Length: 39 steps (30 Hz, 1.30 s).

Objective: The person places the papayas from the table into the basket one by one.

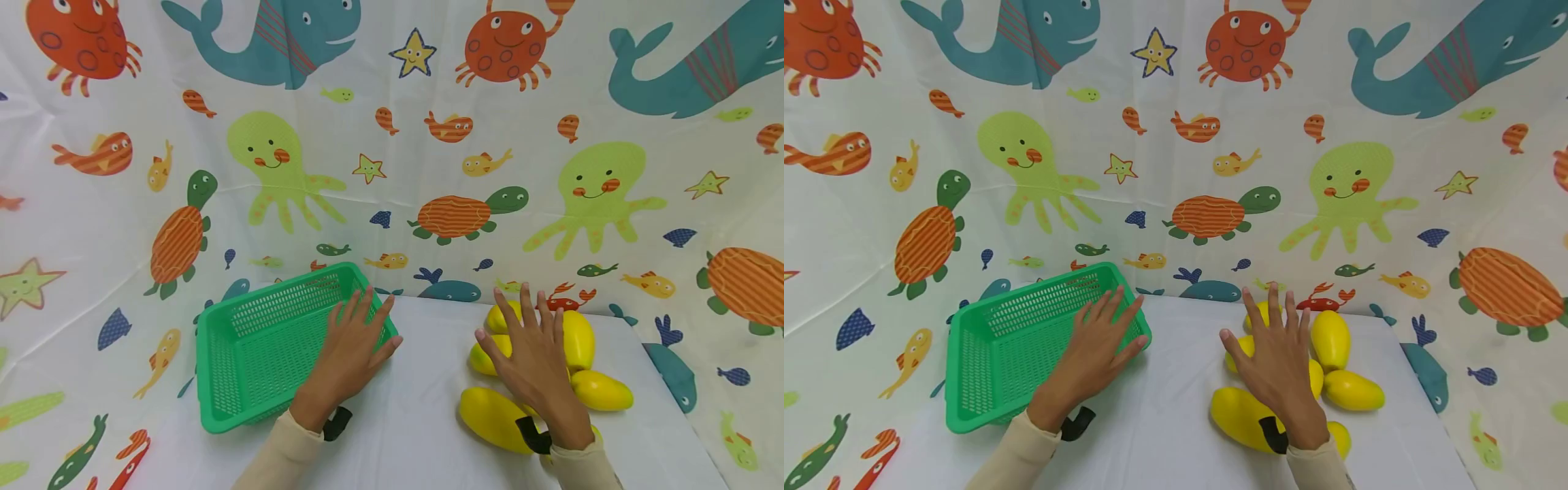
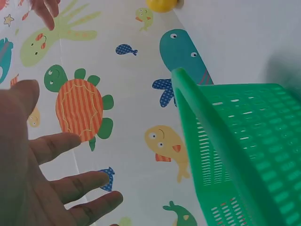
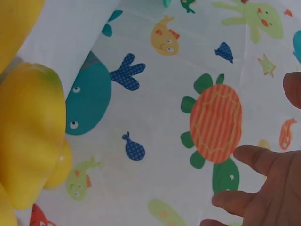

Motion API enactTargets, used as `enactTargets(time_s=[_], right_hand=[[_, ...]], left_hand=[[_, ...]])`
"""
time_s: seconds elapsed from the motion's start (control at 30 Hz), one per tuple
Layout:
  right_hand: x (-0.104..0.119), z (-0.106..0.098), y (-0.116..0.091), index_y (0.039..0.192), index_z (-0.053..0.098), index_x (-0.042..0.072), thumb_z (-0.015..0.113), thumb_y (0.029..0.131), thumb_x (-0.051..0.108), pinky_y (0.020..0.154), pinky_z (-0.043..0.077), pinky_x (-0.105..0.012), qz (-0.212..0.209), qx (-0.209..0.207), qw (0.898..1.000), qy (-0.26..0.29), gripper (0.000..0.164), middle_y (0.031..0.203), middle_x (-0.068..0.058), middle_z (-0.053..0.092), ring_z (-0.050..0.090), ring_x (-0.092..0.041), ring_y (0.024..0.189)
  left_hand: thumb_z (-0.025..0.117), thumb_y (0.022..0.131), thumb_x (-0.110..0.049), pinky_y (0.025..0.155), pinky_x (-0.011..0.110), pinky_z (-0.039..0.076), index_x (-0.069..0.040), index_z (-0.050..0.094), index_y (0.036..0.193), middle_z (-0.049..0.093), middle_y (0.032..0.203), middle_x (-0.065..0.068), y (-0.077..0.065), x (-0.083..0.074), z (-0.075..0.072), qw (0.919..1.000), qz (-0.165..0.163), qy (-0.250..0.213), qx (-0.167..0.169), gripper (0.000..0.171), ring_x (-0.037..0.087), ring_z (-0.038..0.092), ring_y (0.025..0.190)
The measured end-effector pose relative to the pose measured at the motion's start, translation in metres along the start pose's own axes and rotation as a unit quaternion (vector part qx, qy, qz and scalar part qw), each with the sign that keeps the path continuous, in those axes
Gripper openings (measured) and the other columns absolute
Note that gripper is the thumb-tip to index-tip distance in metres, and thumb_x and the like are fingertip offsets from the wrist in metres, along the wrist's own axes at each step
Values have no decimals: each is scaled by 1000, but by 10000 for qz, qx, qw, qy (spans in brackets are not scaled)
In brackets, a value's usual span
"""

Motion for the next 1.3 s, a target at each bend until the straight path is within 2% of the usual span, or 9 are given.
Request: enactTargets(time_s=[0.23,0.43,0.7,0.93,1.13,1.3], right_hand=[[-5,3,-5,172,19,31,45,103,71,129,-9,-71,44,-126,9999,55,84,180,-18,1,2,-51,164],[-8,5,-8,171,24,31,53,101,67,130,-6,-70,66,-394,9991,137,84,180,-18,9,11,-51,162],[-13,7,-14,167,37,27,60,98,67,131,2,-70,100,-753,9967,270,83,177,-19,23,26,-51,155],[-18,13,-22,166,40,26,65,96,65,131,4,-69,198,-769,9965,279,84,176,-19,26,34,-55,150],[-18,17,-29,165,40,26,66,95,65,130,7,-72,363,-604,9970,309,84,174,-22,29,34,-58,150],[-19,21,-34,165,41,27,66,96,66,128,13,-73,473,-425,9970,444,83,172,-23,32,32,-57,152]], left_hand=[[63,106,-45,115,68,38,-17,48,161,46,164,22,-13,16,1,9977,-107,-652,-143,64,44,45,150],[67,105,-42,114,68,43,-19,52,159,52,161,17,-25,31,1,9938,-232,-1077,-177,60,43,49,148],[73,102,-40,108,56,55,-20,60,152,66,146,9,-39,47,2,9929,-230,-1123,-325,56,33,61,136],[75,100,-42,107,54,55,-23,61,152,69,143,4,-47,59,6,9893,-484,-1365,-157,57,29,64,134],[82,94,-35,96,49,60,-21,66,146,75,132,1,-55,68,8,9821,-699,-1747,49,56,23,72,116],[84,93,-34,94,46,61,-25,71,138,76,129,-3,-58,76,11,9735,-774,-2134,279,48,21,75,107]])
Point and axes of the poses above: each hand's wrist, its own y-axis towards the middle knuckle, its own z-axis out of the palm, x = y × z, the point moved 3 cm from there along y, towards the middle knuckle
